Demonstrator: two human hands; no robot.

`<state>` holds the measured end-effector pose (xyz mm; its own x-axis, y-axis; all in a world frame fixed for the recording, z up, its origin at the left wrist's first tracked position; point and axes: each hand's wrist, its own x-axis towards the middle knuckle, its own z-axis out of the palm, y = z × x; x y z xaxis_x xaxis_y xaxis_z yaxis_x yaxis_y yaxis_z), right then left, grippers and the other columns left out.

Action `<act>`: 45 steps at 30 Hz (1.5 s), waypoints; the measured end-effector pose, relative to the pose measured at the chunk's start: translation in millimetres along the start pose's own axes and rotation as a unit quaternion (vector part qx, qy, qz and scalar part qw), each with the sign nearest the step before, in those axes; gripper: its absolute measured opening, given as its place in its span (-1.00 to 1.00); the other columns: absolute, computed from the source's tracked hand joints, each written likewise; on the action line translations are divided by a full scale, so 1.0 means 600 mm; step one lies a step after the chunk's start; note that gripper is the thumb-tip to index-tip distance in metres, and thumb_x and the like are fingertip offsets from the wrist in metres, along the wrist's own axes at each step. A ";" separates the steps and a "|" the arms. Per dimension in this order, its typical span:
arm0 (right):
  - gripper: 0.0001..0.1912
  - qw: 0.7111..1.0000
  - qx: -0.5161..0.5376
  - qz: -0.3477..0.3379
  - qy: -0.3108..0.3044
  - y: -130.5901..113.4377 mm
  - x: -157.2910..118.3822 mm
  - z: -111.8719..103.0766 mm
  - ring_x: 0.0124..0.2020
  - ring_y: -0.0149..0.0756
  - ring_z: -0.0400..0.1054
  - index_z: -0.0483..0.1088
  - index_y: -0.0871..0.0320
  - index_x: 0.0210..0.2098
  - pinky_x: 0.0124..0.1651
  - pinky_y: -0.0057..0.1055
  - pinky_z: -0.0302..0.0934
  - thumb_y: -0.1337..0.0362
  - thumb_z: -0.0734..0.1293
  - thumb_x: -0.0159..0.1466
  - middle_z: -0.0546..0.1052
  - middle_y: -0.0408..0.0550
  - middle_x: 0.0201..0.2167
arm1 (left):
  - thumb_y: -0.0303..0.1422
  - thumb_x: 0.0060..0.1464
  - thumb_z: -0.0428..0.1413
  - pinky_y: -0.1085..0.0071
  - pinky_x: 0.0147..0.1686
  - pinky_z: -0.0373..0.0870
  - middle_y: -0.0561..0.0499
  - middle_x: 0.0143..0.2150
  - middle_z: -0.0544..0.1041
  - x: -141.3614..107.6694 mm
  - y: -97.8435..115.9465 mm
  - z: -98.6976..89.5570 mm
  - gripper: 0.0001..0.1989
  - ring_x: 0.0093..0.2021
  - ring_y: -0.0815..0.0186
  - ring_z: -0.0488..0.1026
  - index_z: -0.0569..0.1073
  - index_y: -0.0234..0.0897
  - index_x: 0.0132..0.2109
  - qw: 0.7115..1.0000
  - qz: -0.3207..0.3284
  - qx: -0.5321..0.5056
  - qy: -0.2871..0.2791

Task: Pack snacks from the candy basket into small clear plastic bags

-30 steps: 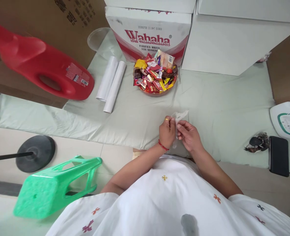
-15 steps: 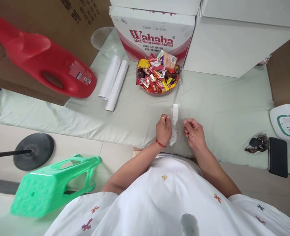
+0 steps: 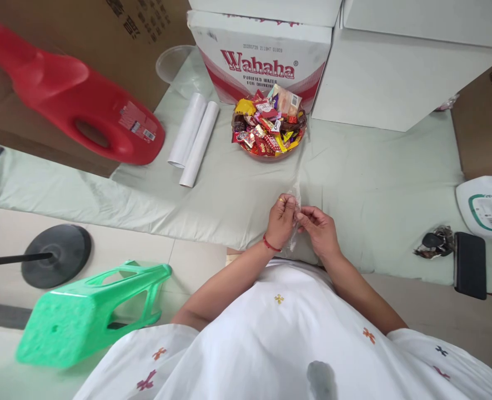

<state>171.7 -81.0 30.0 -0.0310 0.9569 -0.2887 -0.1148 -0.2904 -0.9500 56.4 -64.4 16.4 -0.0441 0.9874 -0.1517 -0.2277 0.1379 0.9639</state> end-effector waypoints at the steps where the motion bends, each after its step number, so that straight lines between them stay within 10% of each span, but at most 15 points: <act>1: -0.67 1.000 0.008 0.009 0.011 0.000 0.001 0.000 -0.34 -0.30 0.40 0.59 0.06 -0.23 -0.38 -0.41 0.34 -0.01 0.54 0.14 0.58 -0.11 -0.34 | 0.13 0.32 0.01 0.42 -0.51 0.23 0.17 -0.50 0.30 -0.001 -0.001 0.000 -0.55 -0.58 0.44 0.18 0.29 -0.18 -0.23 1.000 0.000 -0.002 0.001; 20: -0.75 0.995 -0.064 -0.053 0.060 0.006 0.003 -0.017 -0.40 -0.34 0.30 0.57 0.06 -0.31 -0.41 -0.44 0.25 0.01 0.48 0.23 0.52 -0.14 -0.40 | -0.02 0.41 -0.06 0.38 -0.22 0.34 0.06 -0.39 0.45 -0.012 0.005 0.001 -0.62 -0.34 0.35 0.39 0.33 -0.19 -0.26 0.985 0.057 0.155 0.041; 26: -0.71 0.995 -0.019 -0.005 0.098 0.005 0.015 -0.034 -0.50 -0.41 0.22 0.51 0.09 -0.35 -0.47 -0.46 0.18 0.00 0.49 0.17 0.44 -0.20 -0.48 | 0.09 0.35 -0.03 0.43 -0.43 0.30 0.05 -0.35 0.52 -0.008 0.002 -0.006 -0.58 -0.49 0.41 0.34 0.33 -0.18 -0.21 0.994 -0.002 0.098 0.045; 32: -0.59 0.988 0.106 0.116 0.001 0.005 0.024 -0.032 -0.58 -0.46 0.13 0.53 0.09 -0.31 -0.58 -0.48 0.00 -0.04 0.57 0.01 0.45 -0.22 -0.52 | 0.10 0.32 0.02 0.42 -0.55 0.20 0.11 -0.44 0.42 -0.012 -0.001 0.003 -0.55 -0.60 0.45 0.19 0.34 -0.20 -0.25 0.998 -0.026 0.041 -0.030; 45: -0.80 0.980 -0.157 -0.099 0.069 0.012 -0.016 0.009 -0.31 -0.27 0.41 0.63 0.02 -0.25 -0.38 -0.39 0.32 0.06 0.43 0.29 0.57 -0.06 -0.31 | -0.43 0.30 0.02 0.35 -0.38 0.09 0.09 -0.50 0.33 -0.011 -0.014 -0.007 -0.83 -0.49 0.24 0.29 0.24 -0.13 -0.29 0.930 0.039 0.362 0.057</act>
<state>165.8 -92.1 26.4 0.0973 0.9915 -0.0869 0.2062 -0.1055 -0.9728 54.7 -72.1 8.4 -0.1452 0.9877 -0.0580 0.4931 0.1231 0.8612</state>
